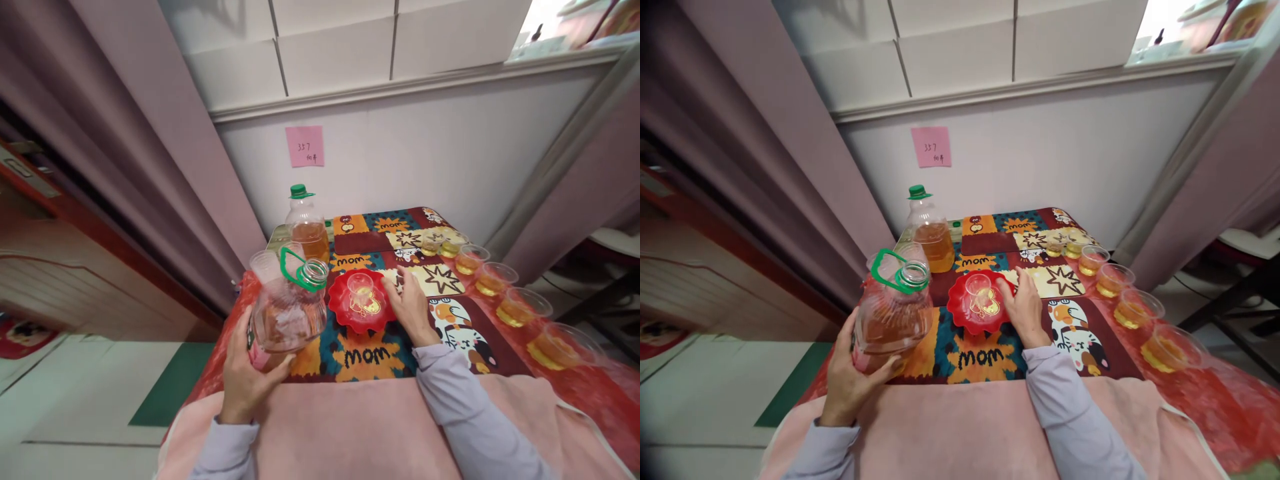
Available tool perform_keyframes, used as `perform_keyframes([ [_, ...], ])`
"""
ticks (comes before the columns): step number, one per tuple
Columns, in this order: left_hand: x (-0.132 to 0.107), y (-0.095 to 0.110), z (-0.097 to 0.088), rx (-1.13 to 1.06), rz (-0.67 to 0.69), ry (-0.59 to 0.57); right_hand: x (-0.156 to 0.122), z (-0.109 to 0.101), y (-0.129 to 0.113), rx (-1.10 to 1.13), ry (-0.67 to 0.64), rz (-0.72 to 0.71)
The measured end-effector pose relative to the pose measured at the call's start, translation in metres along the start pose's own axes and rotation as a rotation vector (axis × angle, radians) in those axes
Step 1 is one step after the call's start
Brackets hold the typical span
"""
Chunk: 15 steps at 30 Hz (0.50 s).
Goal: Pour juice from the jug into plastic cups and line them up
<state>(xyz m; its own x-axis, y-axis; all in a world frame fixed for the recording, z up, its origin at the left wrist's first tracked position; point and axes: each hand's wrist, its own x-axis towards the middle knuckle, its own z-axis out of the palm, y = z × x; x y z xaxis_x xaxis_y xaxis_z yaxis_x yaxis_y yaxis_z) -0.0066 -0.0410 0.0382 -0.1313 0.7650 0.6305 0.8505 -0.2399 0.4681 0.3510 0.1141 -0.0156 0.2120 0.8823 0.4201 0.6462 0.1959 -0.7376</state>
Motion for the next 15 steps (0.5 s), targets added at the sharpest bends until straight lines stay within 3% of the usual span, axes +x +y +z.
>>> perform_keyframes([
  [2,0.001,0.001,0.000,0.005,-0.013,0.004,0.002,-0.001,0.015,-0.017,-0.020,0.169],
  [4,0.002,0.001,0.001,0.011,-0.018,0.006,0.004,-0.001,0.027,-0.030,-0.050,0.234],
  [15,0.006,0.005,0.007,0.095,0.066,-0.017,-0.004,0.011,0.025,-0.020,-0.083,0.245],
])
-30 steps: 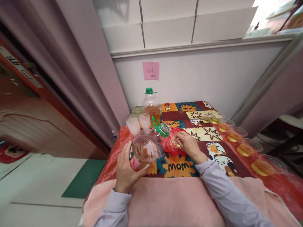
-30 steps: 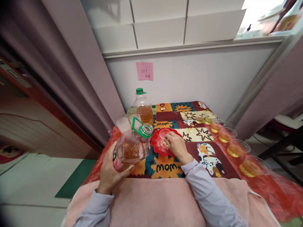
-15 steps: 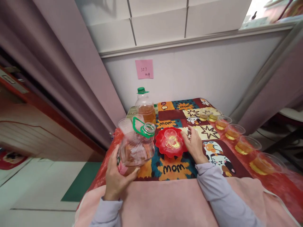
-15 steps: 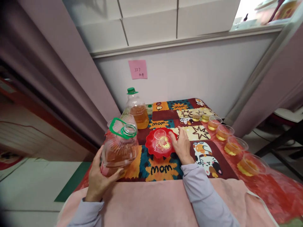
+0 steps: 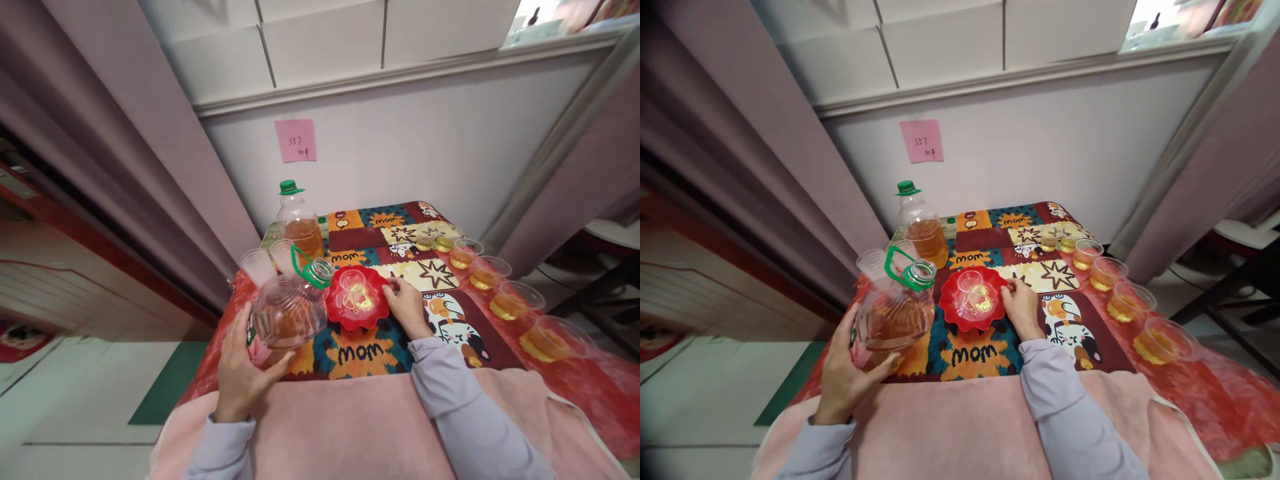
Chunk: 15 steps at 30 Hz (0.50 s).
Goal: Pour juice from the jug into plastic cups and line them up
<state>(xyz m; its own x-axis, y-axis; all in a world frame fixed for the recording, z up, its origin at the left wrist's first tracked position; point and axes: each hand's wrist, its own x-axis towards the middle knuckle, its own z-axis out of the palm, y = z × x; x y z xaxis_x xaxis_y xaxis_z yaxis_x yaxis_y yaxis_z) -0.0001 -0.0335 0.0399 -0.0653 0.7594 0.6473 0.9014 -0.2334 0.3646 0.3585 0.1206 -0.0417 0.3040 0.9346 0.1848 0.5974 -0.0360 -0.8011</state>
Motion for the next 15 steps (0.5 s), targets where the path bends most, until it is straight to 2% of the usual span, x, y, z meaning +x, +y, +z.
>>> perform_keyframes([
  [4,0.000,0.002,0.003,0.025,0.048,0.004,-0.002,-0.003,-0.004,-0.011,-0.007,-0.001],
  [6,0.000,0.003,0.004,0.033,0.071,-0.002,-0.002,-0.010,-0.012,-0.010,0.040,-0.021],
  [9,0.000,0.004,0.005,0.046,0.109,0.004,-0.012,-0.020,-0.034,0.132,0.188,-0.179],
  [10,0.000,0.005,0.006,0.051,0.119,0.011,-0.019,-0.021,-0.044,0.228,0.187,-0.253],
  [11,0.000,0.006,0.006,0.054,0.125,0.017,-0.029,-0.019,-0.054,0.342,0.132,-0.322],
  [12,0.000,0.006,0.006,0.055,0.127,0.020,-0.040,-0.015,-0.065,0.461,0.017,-0.369],
  [15,0.000,0.009,0.006,0.055,0.117,0.009,-0.081,0.007,-0.094,0.829,-0.462,-0.353],
])
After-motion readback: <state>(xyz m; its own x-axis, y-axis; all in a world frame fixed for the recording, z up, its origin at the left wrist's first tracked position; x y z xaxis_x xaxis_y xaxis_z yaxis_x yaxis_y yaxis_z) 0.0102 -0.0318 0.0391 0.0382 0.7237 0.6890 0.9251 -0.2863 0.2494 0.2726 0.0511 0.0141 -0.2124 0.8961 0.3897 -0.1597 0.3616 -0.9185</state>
